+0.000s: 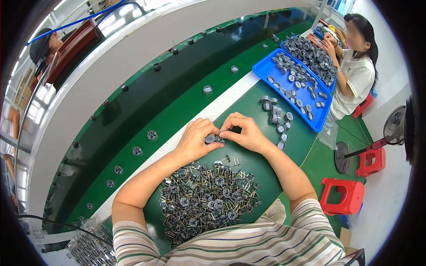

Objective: The person assembles small plastic shells and metal pins by hand, taking components from a blue plastic tray and combining them into assembled components.

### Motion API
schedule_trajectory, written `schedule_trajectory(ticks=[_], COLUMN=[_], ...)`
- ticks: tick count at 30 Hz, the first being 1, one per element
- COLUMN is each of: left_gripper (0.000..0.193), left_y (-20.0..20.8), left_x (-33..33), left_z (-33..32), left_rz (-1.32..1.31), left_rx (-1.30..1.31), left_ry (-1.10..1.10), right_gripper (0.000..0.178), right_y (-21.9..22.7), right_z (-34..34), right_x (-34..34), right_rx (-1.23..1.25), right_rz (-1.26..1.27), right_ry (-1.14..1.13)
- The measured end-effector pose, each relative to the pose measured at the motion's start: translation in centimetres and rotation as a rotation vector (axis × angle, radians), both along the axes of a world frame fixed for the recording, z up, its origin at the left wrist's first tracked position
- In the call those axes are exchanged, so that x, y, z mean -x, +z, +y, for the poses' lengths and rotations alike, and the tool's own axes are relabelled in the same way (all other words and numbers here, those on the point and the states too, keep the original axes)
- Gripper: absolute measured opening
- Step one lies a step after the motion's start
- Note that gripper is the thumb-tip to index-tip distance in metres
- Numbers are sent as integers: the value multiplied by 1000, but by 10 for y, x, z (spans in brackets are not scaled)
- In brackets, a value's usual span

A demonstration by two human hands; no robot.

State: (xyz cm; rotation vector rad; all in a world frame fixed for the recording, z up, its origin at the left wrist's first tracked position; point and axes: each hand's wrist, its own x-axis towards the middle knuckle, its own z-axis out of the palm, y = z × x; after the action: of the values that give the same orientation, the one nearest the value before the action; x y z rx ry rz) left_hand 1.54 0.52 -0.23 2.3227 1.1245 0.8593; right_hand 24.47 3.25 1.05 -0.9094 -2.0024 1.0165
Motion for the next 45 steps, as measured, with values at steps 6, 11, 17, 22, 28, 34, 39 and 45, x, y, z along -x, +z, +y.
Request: schedule_trajectory(ticks=[6,11,17,22,28,34,39,45], left_gripper=[39,39,37,35,34,34,34,33], left_y=[0,3,2,-1,-4,-3,-3,-5], left_x=[0,-2,-2,0,1,-1,-2,-1], left_z=[-1,-3,0,0,0,0,1,-1], left_rz=[-14,12,17,11,-7,-29,-72,-46], left_rx=[-16,-19,79,63,19,2,-22,91], left_ry=[6,22,34,37,20,19,-5,-2], right_gripper=[14,17,19,28,31,36,30,35], right_y=[-7,-3,-5,17,19,5,14,39], right_z=[-3,-6,-11,-9,-11,-3,-3,-14], right_x=[3,4,9,-5,-3,-11,-10,-16], right_rx=[-160,-249,-279,82,179,-85,74,296], right_rz=[-146,-193,-259,-178,-168,-228,-260,-332], right_ry=[-16,-25,-53,27,-67,96,60,339])
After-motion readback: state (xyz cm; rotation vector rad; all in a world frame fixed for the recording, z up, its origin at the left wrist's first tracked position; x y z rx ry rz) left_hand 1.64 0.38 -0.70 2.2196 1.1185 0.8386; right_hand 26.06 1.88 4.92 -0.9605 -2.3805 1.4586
